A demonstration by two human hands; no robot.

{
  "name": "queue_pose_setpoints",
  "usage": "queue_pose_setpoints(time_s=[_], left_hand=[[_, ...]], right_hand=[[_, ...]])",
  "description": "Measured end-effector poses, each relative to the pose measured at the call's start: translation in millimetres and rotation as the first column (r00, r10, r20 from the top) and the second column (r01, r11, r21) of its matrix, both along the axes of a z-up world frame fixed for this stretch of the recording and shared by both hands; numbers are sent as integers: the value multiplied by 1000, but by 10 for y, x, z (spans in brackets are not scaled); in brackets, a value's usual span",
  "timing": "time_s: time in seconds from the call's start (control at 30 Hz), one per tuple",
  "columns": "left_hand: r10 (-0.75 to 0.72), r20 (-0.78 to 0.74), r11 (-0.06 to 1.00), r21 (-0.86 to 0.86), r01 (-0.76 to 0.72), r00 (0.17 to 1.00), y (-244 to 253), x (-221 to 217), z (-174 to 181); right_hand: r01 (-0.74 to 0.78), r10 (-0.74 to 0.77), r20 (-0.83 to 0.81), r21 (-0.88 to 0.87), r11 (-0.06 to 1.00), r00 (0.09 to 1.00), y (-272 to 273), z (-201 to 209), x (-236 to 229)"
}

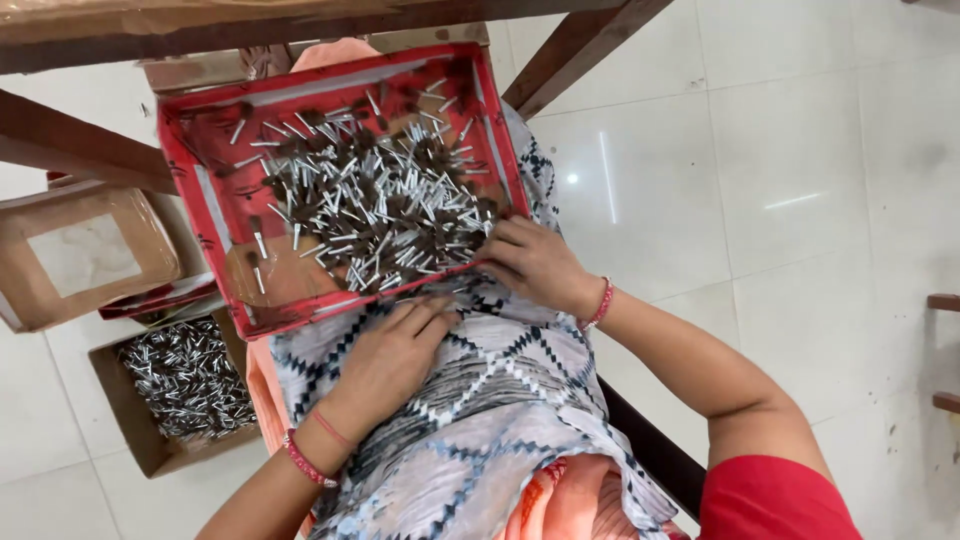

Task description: The person repeatedly scoops small metal fasteners from a red tray, rubs them between both hands, and places them back into the same tray. The person occasionally picks up a small bundle of fasteners from the table and returns it to the tray. The task continues in a repetitive loop without a visible final state.

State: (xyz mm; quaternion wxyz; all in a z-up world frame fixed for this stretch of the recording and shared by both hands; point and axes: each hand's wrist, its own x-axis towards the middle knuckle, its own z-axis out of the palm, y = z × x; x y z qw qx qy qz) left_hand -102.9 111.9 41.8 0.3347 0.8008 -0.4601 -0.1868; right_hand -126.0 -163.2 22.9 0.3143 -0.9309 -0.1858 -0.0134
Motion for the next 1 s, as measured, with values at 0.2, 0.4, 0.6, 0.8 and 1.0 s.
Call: queue_pose_setpoints(time_s=[0.2, 0.4, 0.6, 0.8, 1.0], left_hand=[[0, 296, 998, 60, -18, 955, -209, 218, -275], [26, 237, 1000, 3, -28, 971, -297, 308, -519], [167, 261, 959, 183, -219, 951, 136, 221, -371], [119, 261, 982, 109, -152, 958, 402, -27, -437], [197, 169, 923, 300, -241, 966, 369, -99, -557]], right_hand=[[16, -26, 115, 84, 996, 993, 50, -16, 303], [23, -35, 138, 85, 996, 990, 99, -54, 357], [11, -23, 131, 92, 996, 991, 62, -38, 317], [-18, 8, 119, 87, 996, 993, 100, -63, 201], [-7, 4, 38, 84, 996, 999, 77, -26, -12]])
